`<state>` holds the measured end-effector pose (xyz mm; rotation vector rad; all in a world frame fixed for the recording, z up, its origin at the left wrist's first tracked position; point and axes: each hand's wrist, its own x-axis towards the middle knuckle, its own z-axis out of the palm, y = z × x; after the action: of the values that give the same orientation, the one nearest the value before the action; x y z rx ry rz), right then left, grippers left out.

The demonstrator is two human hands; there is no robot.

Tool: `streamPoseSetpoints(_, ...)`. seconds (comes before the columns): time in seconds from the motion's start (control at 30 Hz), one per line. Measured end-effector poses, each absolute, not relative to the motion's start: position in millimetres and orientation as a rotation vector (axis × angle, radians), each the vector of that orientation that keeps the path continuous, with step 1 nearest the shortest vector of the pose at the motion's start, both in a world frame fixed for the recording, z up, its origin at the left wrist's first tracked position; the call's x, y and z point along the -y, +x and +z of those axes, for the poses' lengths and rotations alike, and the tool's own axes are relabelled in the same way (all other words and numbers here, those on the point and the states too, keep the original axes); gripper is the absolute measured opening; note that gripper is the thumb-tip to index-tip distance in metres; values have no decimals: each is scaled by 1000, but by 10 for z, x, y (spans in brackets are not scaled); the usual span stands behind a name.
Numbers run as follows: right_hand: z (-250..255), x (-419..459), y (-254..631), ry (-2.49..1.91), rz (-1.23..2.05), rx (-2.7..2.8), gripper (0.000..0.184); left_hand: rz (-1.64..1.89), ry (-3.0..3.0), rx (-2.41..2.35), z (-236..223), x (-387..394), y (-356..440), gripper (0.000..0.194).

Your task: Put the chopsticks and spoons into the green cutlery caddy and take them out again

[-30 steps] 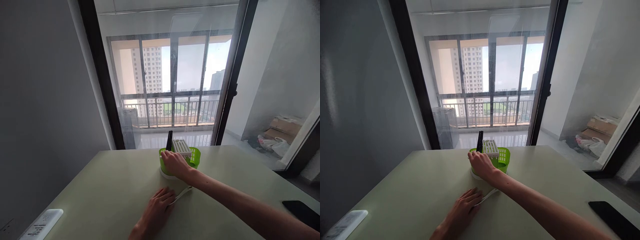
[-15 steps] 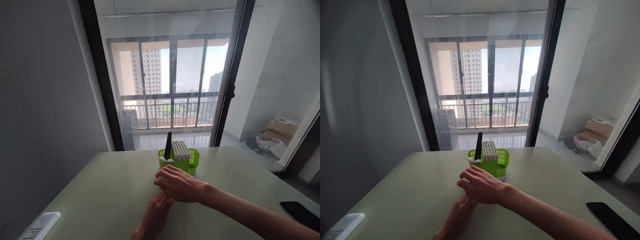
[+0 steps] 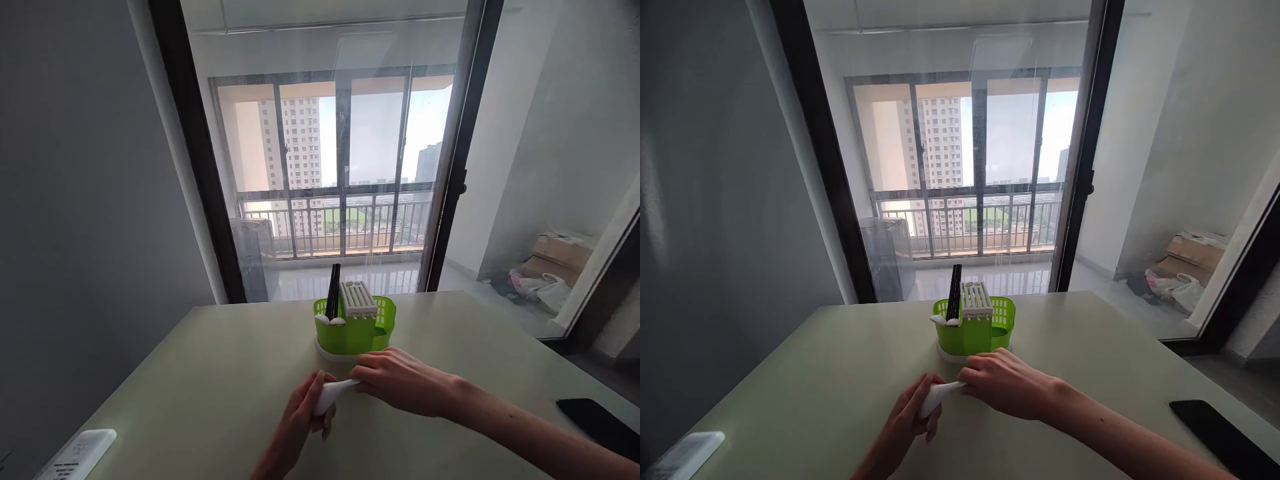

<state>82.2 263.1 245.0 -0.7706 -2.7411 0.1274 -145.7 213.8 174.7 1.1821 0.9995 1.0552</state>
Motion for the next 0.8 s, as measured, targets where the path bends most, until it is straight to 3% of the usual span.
streamPoseSetpoints(0.17, 2398, -2692, 1023, -813, 287, 2679, 31, 1066, 1478, -1075, 1894, -2107, -1545, 58)
streamPoseSetpoints(0.37, 2252, -2645, 1132, -764, 554, 2543, 33, 894, 1981, -1336, 2149, -1890, -1658, 37)
streamPoseSetpoints(0.5, 2214, -2613, 1088, -736, 641, 2451, 36, 864, 2171, -1442, 2320, -1778, -1638, 39)
streamPoseSetpoints(0.7, 2224, -2589, 1041, -796, 779, 2284, 28, 968, 2274, -1517, 2542, -1719, -1623, 34)
streamPoseSetpoints(0.8, 2152, -2619, 1092, -814, 827, 2123, 43, 1038, 2240, -1607, 2745, -1697, -1727, 34)
